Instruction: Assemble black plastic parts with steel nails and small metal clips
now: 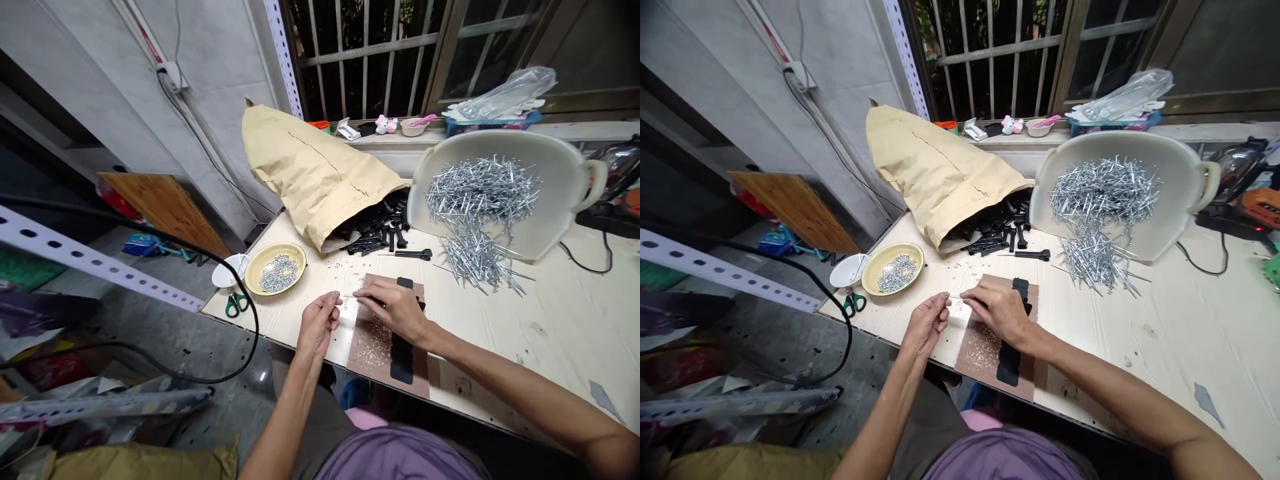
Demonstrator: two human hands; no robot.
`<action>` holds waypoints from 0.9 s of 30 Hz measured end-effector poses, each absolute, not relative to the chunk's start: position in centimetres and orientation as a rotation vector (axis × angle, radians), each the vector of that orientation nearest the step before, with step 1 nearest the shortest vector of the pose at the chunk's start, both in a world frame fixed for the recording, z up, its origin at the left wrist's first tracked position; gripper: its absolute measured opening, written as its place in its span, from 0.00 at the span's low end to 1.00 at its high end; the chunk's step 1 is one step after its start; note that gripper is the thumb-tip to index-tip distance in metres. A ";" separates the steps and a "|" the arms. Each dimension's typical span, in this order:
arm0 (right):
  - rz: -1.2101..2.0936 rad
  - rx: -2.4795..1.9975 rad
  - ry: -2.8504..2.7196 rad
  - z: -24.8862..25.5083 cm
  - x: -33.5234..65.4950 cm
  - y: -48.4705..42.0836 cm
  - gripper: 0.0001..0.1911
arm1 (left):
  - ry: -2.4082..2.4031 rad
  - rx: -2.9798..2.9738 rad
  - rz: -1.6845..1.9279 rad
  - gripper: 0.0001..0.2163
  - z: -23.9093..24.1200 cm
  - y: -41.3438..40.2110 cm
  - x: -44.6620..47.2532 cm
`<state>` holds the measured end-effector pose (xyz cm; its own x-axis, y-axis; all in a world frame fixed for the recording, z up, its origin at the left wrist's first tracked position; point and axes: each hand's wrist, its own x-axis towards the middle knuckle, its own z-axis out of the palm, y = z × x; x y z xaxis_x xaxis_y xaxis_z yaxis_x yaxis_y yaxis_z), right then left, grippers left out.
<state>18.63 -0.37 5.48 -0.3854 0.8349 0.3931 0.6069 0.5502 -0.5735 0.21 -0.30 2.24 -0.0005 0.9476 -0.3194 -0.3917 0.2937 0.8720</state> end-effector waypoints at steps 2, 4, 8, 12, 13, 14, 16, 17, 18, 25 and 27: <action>0.393 -1.194 -2.172 5.3 18.2 -0.7 0.13 | 1.005 0.576 1.210 0.17 2.9 -0.7 0.9; 0.346 -1.229 -2.195 5.2 18.1 -0.9 0.13 | 0.969 0.552 1.224 0.16 3.3 -1.0 1.3; 0.286 -1.248 -2.204 5.2 18.3 -0.9 0.14 | 0.985 0.589 1.213 0.16 3.5 -1.2 1.7; 0.217 -1.289 -2.211 5.3 18.5 -1.2 0.15 | 1.001 0.648 1.224 0.17 3.3 -1.2 2.1; 0.189 -1.299 -2.219 5.3 18.6 -1.2 0.15 | 1.008 0.664 1.229 0.17 3.3 -1.2 2.1; 0.157 -1.307 -2.228 5.3 18.6 -1.3 0.15 | 1.017 0.682 1.229 0.17 3.2 -1.2 2.2; 0.094 -1.323 -2.241 5.2 18.8 -1.4 0.15 | 1.036 0.732 1.218 0.17 3.1 -1.2 2.5; 0.066 -1.333 -2.241 5.2 18.9 -1.5 0.15 | 1.051 0.765 1.212 0.17 3.0 -1.2 2.6; 0.042 -1.343 -2.240 5.1 19.0 -1.5 0.14 | 1.074 0.806 1.209 0.17 3.0 -1.2 2.6; 0.037 -1.372 -2.207 5.4 19.7 -1.8 0.13 | 1.240 1.149 1.227 0.14 3.1 -1.1 3.1; 0.109 -1.372 -2.195 5.4 19.9 -1.9 0.11 | 1.232 1.158 1.221 0.13 3.0 -1.0 3.3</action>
